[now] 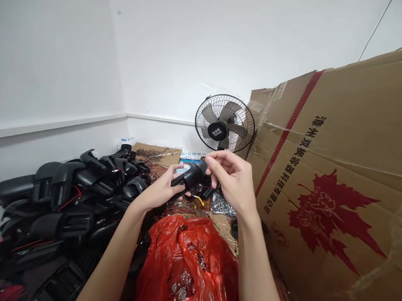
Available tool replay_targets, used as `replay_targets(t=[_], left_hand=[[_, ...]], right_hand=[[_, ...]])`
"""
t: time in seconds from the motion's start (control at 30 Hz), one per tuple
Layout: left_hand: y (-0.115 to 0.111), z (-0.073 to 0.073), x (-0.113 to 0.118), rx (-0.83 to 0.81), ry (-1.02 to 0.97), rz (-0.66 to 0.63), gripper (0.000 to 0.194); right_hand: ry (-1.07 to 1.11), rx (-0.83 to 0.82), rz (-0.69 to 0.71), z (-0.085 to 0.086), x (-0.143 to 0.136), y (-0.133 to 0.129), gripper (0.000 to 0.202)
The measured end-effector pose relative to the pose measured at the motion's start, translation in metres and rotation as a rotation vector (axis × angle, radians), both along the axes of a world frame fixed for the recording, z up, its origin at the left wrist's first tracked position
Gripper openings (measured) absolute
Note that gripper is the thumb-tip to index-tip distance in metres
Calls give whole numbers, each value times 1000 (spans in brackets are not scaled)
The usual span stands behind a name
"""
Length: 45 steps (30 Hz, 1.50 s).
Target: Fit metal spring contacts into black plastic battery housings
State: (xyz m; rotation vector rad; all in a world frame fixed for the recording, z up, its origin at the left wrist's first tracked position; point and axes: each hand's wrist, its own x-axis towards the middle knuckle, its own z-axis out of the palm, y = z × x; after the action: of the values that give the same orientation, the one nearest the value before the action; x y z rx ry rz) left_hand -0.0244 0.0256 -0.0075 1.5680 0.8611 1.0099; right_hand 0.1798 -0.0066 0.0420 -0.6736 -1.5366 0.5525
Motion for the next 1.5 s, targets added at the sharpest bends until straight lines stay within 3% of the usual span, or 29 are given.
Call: replay_targets(t=[0.17,0.27,0.43,0.6,0.73,0.83,1.0,1.13,1.23,1.5], left_hand=[[2,-2,-2,92,191,95,38],[5,-3,-2,157,208,140,29],[8,-3,-1,161,174,205,34],[6,2,-3,125,-49,272,48],[7,4,-1,132,-281,354,32],[10,2,5,112,-467,397,31],[12,-4,18,88,-445,293,31],[12,-6,27,205,-294,186,29],[11,-6,32,251,-228,161,28],[1,1,35,272,-188,114,27]], right_hand=[[14,-169,-31,-27,-8,28,24],[8,-249,-32,-37,-5,40,30],[48,-196,-88,-47,-4,53,29],[36,-175,-18,-52,-9,56,32],[63,-249,75,-52,-13,52,27],[78,-258,123,-49,-17,46,27],[79,-84,33,-40,-24,27,18],[-105,208,-163,-35,-25,16,2],[-243,365,-295,-35,-24,17,9],[-192,357,-296,-37,-20,23,11]])
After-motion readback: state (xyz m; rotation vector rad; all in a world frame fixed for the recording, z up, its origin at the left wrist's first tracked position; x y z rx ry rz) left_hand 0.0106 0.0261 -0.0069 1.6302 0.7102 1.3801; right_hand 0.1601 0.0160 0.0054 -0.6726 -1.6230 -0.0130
